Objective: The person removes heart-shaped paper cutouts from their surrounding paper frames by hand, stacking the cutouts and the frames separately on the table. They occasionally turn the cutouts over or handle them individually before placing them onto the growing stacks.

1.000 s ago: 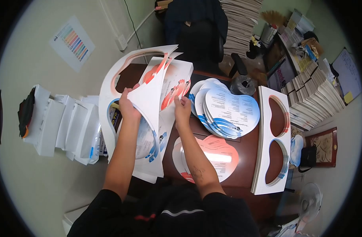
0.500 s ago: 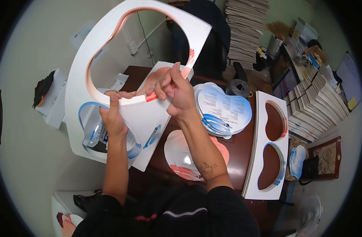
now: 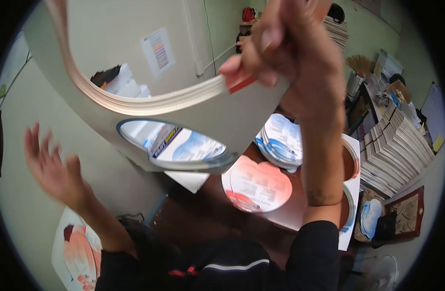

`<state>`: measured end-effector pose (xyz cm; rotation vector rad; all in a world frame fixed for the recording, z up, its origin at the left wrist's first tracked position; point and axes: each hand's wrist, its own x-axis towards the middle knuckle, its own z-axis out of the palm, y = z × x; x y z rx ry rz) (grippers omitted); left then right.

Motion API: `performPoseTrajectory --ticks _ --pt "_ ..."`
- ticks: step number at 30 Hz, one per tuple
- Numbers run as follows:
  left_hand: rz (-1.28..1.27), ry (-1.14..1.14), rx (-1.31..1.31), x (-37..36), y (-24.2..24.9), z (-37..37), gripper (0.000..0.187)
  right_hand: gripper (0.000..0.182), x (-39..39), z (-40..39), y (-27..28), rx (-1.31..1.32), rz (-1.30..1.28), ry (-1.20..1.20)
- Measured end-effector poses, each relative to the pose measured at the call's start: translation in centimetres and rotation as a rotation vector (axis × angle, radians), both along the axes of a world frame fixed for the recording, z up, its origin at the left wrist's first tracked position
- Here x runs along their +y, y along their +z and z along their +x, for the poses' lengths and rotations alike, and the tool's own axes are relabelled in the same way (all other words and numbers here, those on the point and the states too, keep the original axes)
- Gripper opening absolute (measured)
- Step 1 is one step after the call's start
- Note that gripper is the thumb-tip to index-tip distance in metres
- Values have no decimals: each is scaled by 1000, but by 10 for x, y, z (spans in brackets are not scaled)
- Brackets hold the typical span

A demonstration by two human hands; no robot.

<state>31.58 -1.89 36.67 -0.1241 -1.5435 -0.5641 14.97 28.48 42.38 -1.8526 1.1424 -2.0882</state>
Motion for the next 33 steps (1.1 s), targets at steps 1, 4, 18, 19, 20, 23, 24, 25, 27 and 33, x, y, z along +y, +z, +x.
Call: performPoseTrajectory --ticks 1,4,18,19,20,23,24,25,27,33 --pt "-54 -192 -56 -19 8 -7 95 48 4 17 9 3 52 -5" --pt "1 -654 -352 -25 5 -2 76 43 13 60 25 6 131 52" --pt "860 -1822 -924 180 -49 -26 40 39 199 171 10 -34 295 -1175" --pt "840 -1876 -946 204 -54 -35 39 39 221 165 -5 -32 333 -1291" --pt "872 -1874 -991 230 -60 -48 38 39 242 158 -19 -36 375 -1404" --pt "903 -1906 -1121 304 -92 -90 37 34 311 135 -82 -191 411 -1443" --pt "885 -1805 -1163 336 -107 -104 38 49 358 117 -107 -300 465 -1432" --pt "866 -1704 -1200 369 -124 -118 40 35 388 99 -133 -331 312 -1350" --pt "864 -1640 -1283 428 -168 -147 41 43 432 77 -179 -426 252 -1385" --pt "959 -1519 -1430 539 -239 -188 41 48 535 44 -271 -767 282 -1405"
